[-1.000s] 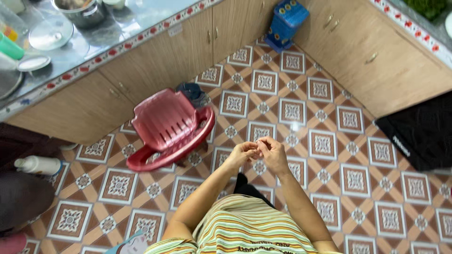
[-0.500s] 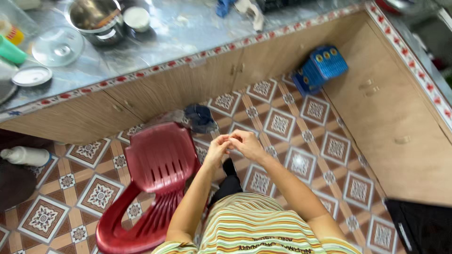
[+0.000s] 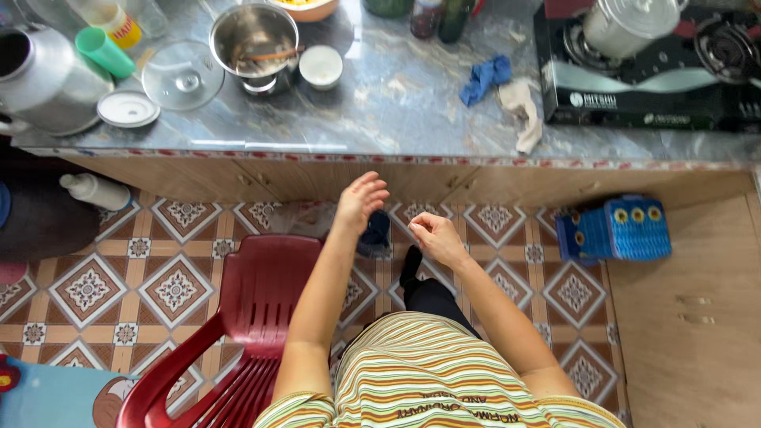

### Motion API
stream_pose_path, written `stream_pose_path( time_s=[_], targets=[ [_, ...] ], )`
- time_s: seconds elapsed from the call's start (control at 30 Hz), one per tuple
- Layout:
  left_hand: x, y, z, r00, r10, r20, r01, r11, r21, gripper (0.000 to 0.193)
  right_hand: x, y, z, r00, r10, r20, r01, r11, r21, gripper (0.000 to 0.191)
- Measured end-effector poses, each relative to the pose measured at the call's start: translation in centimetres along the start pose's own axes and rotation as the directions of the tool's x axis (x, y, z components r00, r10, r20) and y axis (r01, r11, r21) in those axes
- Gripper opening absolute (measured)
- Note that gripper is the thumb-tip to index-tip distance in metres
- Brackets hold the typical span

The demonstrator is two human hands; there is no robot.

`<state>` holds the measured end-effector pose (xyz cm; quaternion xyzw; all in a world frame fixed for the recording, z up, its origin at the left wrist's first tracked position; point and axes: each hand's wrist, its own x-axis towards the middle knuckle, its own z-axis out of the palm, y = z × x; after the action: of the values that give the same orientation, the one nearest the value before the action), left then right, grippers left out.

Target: The person mixes raw cut meat in a pot by hand, places the pot on a gas stove, and turns on the burner. They take a container of fried food and a bowl of white liquid from the refrigerator, stir the white substance with chopsticks, add portions of it into a second pot on the stove, and stir the meat as it cooks.

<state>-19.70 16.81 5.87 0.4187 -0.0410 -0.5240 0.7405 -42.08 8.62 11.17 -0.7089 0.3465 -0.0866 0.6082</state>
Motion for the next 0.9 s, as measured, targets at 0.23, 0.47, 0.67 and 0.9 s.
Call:
stream_pose_path(
  time_s=[0.23, 0.47, 0.67, 0.9],
  targets=[
    [9.1, 13.0, -3.0, 0.907, 0.183, -0.378, -0.266, 0.947, -0.181, 0.052, 10.9, -1.1, -5.1, 0.995, 0.001, 0.099, 0.008, 0.996, -0.088, 0.019],
    [10.3, 18.7, -7.2, 0.763, 0.118, -0.635, -0.343, 0.907, -0.244, 0.051, 17.9, -1.9, -4.3, 0.966, 0.097, 0.24, -0.076, 0.993, -0.096, 0.019],
    [14.4, 21.3, -10.3, 0.672, 0.042, -0.739, -0.307, 0.924, -0.227, 0.05, 20.7, -0.5, -5.0, 0.971, 0.098, 0.216, -0.077, 0.991, -0.107, 0.02],
    [18.0, 22.0, -12.8, 0.724, 0.055, -0.687, -0.309, 0.917, -0.253, 0.042, 24.7, 0.7, -4.5, 0.984, 0.142, 0.107, -0.135, 0.989, -0.068, 0.02]
  ],
)
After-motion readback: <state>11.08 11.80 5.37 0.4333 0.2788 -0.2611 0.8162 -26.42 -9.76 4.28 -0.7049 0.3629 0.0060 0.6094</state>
